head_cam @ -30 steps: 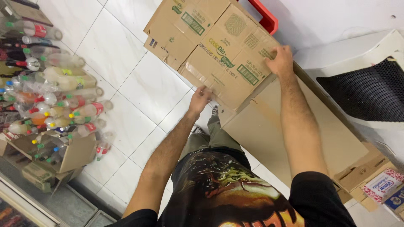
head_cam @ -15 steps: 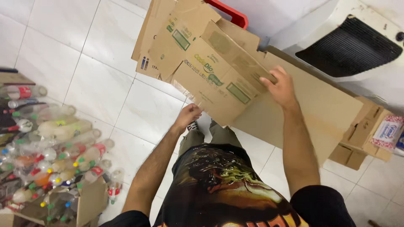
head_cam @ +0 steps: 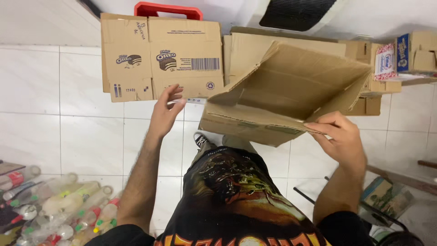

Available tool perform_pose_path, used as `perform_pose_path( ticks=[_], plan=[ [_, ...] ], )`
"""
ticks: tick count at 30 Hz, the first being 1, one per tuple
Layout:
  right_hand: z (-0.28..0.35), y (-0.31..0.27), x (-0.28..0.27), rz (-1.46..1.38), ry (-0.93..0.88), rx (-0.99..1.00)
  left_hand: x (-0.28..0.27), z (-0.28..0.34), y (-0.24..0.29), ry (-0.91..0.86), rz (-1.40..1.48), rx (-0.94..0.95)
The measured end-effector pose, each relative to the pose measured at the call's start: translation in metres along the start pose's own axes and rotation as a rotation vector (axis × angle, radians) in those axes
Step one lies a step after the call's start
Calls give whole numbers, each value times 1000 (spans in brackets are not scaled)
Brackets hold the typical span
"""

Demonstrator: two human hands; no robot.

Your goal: The person organizes cardboard boxes by picking them up, unfolding or flattening some, and stacking them against a wall in a storage area.

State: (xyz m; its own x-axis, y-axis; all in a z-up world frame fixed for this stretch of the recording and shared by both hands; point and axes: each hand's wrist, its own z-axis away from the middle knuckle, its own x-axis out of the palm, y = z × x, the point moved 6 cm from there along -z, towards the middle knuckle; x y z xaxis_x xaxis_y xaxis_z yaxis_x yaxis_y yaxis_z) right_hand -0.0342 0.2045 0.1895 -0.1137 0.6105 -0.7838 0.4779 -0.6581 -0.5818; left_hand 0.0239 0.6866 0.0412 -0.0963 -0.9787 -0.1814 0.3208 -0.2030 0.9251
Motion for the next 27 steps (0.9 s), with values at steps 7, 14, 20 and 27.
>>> perform_pose_path(
  ticks=[7, 14, 20, 27],
  plan=[
    [61, -4, 1, 81, 39, 74, 116, 3, 112, -446, -206, 40],
    [106, 43, -33, 238, 87, 12, 230, -69, -15, -346, -1043, 73],
    [125, 144, -89, 280, 218, -26, 298, -86, 36, -27, -778, 123],
    [116, 229, -105, 265, 141, 48, 369, -75, 54, 116, -668, 284]
  ],
)
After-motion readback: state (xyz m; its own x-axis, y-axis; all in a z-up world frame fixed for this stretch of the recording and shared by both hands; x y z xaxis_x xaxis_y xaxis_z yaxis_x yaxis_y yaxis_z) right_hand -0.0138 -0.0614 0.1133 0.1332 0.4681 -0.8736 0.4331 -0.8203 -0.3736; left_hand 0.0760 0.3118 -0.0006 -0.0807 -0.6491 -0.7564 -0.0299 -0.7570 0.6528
